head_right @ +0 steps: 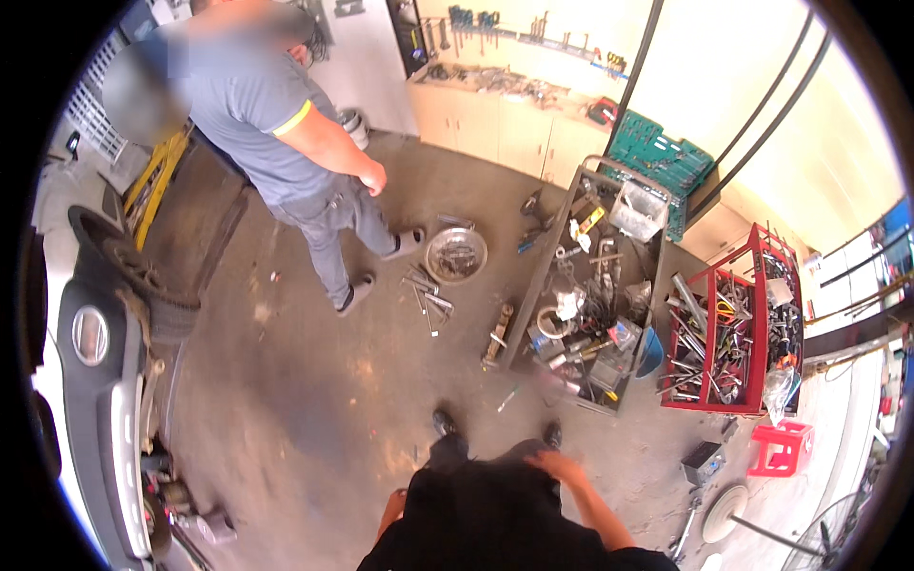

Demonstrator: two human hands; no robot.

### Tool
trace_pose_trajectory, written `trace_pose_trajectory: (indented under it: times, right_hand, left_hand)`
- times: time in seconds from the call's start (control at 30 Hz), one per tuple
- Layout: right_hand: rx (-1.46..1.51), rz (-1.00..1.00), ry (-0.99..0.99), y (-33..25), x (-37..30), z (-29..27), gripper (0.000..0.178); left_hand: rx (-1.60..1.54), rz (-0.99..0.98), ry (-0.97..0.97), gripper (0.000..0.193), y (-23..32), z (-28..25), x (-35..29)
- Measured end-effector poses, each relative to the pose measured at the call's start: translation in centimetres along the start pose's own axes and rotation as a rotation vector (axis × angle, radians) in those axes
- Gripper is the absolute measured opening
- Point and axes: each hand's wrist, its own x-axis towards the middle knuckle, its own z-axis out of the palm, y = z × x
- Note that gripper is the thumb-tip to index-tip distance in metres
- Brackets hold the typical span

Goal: The person picks up hex keys from a metal bowl and the floor, compares them, and places them into slots on a wall-mounted tool rack. The person handles the tools one by one, occasionally inspecting them before placing them on the rack.

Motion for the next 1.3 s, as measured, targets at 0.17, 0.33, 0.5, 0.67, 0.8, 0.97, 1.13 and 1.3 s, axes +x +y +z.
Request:
trace_pose_trajectory:
  times: [0.17,0.33,0.5,0.67,0.8,0.97,1.13,1.3]
  right_hand:
    - [0.148,0.199,0.232,-10.7,-0.4,0.9,0.070]
    - [0.376,0.150,0.228,-14.1,0.1,-0.2,0.071]
    - [0.453,0.030,0.205,-18.2,4.9,-2.2,0.073]
    - [0.371,-0.056,0.147,-20.6,15.1,-5.8,0.074]
    - [0.336,-0.108,0.148,-23.4,19.6,-10.5,0.072]
    - [0.438,-0.080,0.096,-24.9,21.5,-16.3,0.075]
    - [0.546,-0.035,0.064,-25.0,22.6,-16.5,0.074]
    - [0.630,-0.157,0.273,-24.1,22.7,-16.7,0.060]
  left_hand:
    - [-0.299,-0.347,-0.072,0.023,-1.3,-9.6,3.8]
    - [-0.151,-0.240,-0.140,0.018,-1.4,-16.0,15.9]
    - [-0.282,0.042,-0.058,0.026,9.8,-18.4,23.6]
    - [-0.181,0.212,-0.032,0.036,19.7,-23.8,27.0]
    - [-0.191,-0.047,-0.078,0.034,18.1,-27.5,28.8]
    - [-0.172,-0.227,-0.170,0.022,15.0,-30.8,31.0]
    - [0.632,0.415,-0.398,0.019,16.4,-33.1,35.0]
    - [0.415,0.275,-0.251,0.019,23.7,-31.7,43.1]
